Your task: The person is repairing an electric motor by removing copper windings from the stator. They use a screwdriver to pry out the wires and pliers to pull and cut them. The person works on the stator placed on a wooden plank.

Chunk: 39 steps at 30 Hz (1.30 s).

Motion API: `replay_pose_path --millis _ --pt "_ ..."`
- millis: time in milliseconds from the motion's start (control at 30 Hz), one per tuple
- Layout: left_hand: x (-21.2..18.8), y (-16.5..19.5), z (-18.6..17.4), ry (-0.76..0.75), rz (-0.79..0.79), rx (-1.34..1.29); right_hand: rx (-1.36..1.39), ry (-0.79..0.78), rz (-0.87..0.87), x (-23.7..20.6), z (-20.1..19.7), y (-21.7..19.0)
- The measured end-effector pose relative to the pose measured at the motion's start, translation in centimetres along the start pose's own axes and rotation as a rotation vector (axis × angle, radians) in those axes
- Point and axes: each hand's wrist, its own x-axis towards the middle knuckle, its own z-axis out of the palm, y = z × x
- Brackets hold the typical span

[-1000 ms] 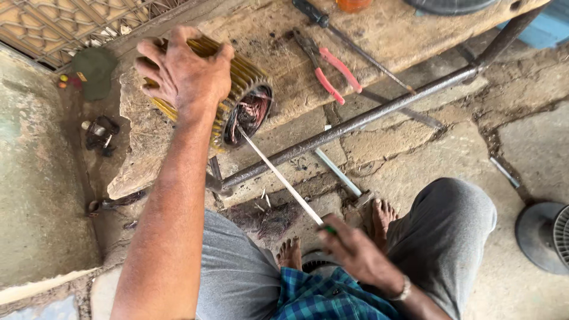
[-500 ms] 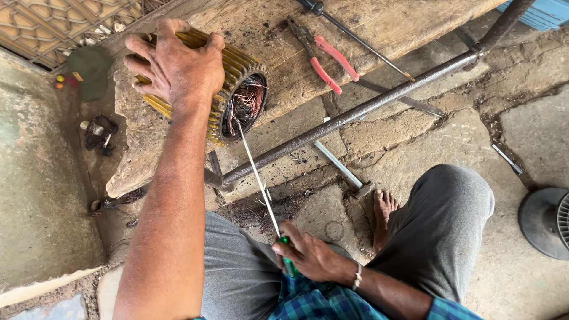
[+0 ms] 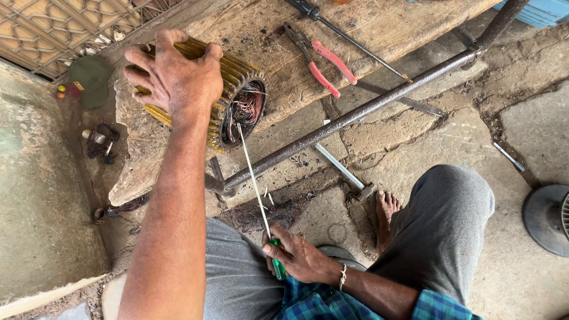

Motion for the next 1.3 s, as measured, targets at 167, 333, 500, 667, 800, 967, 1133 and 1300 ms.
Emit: replay_pose_path --millis 167,333,500,667,800,967,1133,1300 --pt "-0.4 -0.5 -0.3 -0.003 0.01 -0.006 0.262 0.097 -0.051 0.2 0.8 0.5" --pt "-0.5 -0.6 -0.9 -0.008 0.02 -0.026 0.045 0.358 0.086 1.1 -0.8 0.0" --pt "-0.1 -0.2 -1.3 -0.041 -0.035 -0.009 -0.439 0.473 0.124 2.3 -4.1 -2.3" --pt "0.8 -0.6 -0.8 -0.075 -0.021 -0.024 -0.354 0.548 -0.185 -3.1 -5.1 -6.2" --pt "1.4 -1.9 -0.2 -0.05 0.09 -0.031 -0.767 0.694 -0.515 -5.4 -7.3 -11.1" --pt "1.4 -2.1 -0.9 -0.151 -0.015 -0.002 -1.144 0.823 -0.448 -2.9 -13.7 -20.5" --pt "1.4 -0.9 -1.9 -0.172 -0.054 -0.002 -1.098 0.664 -0.312 -3.3 -14.4 -23.6" --pt "1.0 -2.2 -1.4 -0.156 -0.024 0.03 -0.93 0.74 -0.319 -6.3 -11.0 -14.6"
